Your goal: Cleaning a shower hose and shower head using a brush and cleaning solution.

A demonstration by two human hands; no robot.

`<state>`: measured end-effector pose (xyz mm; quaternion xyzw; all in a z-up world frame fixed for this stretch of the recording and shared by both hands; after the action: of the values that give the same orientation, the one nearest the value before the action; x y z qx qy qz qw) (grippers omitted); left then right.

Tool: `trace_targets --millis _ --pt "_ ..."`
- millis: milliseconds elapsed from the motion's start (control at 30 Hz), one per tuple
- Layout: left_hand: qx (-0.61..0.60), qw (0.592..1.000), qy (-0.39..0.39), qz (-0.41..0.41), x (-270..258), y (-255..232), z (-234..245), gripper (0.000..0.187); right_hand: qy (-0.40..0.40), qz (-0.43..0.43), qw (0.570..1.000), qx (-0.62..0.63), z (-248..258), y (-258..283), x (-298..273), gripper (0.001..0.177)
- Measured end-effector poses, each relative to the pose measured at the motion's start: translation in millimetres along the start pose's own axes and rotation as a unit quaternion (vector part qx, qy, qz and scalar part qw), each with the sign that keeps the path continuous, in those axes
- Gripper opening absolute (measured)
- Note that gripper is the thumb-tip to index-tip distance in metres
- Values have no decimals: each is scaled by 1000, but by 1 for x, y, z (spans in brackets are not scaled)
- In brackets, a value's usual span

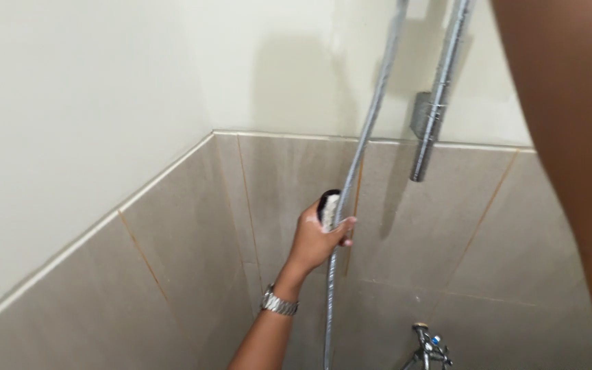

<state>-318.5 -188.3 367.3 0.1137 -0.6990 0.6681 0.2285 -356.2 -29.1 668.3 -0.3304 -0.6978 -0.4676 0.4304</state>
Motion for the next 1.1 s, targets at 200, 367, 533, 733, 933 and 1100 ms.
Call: trace_targets --millis 200,367,533,733,933,1100 --pt "8 1000 -1 -2 41 -14 2 46 -16 55 997 -57 68 -95 -33 10" --pt "19 999 24 -13 57 -23 0 45 -35 89 989 -117 89 -94 -56 9" --pt "33 998 42 -39 57 -17 -7 48 -42 126 977 -165 101 -92 -63 7" --pt "12 997 78 3 40 7 -27 50 -74 154 960 -224 8 -2 -23 6" --pt "-19 997 65 45 29 29 -41 49 -107 194 936 -273 -3 43 -24 5" --pt "-22 1000 15 12 26 29 -40 47 -125 227 922 -288 2 67 -44 4"
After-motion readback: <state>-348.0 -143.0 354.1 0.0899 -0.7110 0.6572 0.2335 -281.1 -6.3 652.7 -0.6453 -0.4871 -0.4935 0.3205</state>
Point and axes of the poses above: each hand's wrist, its own x-axis towards the middle knuckle, its own z-axis out of the back of the hand, y = z × x, the point moved 9 cm from there along x, towards the middle knuckle, and after that the axes turned 3 degrees about x, right-handed, at the moved point
